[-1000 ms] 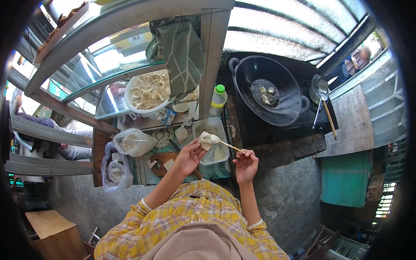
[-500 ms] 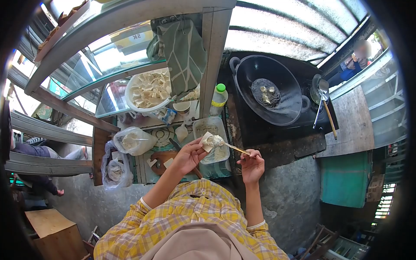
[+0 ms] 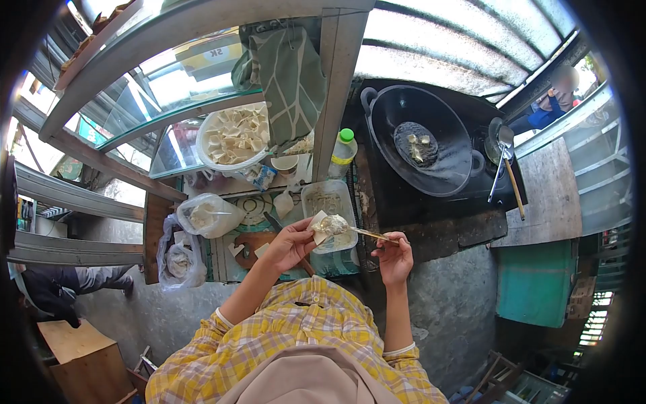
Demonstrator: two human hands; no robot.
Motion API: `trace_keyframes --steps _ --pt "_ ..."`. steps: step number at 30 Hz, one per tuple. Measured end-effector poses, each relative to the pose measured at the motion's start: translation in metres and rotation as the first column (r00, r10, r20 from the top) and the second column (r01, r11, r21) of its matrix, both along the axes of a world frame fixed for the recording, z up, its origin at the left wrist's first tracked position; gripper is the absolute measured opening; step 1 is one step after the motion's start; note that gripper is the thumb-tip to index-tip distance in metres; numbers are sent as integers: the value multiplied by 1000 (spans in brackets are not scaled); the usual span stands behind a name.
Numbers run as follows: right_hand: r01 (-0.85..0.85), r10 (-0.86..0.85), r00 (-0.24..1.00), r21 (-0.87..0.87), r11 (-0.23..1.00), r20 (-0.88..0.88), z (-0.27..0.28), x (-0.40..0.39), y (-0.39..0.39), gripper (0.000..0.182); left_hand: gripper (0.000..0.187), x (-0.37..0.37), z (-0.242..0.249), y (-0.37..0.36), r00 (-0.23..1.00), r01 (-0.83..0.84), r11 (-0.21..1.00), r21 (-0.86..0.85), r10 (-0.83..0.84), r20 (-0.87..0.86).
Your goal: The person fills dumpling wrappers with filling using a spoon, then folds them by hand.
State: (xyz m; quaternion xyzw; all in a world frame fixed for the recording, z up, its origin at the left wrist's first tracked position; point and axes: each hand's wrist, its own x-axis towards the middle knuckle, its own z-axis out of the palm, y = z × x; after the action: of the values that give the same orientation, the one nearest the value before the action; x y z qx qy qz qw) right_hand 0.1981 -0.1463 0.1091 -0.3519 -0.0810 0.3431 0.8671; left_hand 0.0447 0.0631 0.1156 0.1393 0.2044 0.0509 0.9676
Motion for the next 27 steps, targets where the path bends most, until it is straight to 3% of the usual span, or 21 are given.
trace_keyframes --steps 8,11,14,18,21,25,27 --pt "-97 104 990 -71 993 101 -2 14 8 27 37 -20 -21 0 981 -98 992 76 109 -163" --pt "-120 139 974 -114 986 178 0 18 14 28 37 -34 -18 6 934 -165 957 237 229 -275" --pt "-180 234 925 -195 964 299 14 17 23 27 38 -51 -39 14 905 -279 899 339 364 -221" --pt "-170 499 676 -544 821 542 39 8 40 20 38 -62 -41 19 851 -288 814 505 459 -256" --pt "44 668 183 -685 727 721 28 -1 50 19 37 -63 -36 20 832 -315 804 504 490 -261" --pt "191 766 -12 -750 633 643 -5 -18 48 23 35 -62 -26 22 847 -348 811 470 487 -212" --pt "248 739 -117 -701 668 663 -19 -22 45 30 35 -62 -23 22 861 -345 813 470 473 -186"
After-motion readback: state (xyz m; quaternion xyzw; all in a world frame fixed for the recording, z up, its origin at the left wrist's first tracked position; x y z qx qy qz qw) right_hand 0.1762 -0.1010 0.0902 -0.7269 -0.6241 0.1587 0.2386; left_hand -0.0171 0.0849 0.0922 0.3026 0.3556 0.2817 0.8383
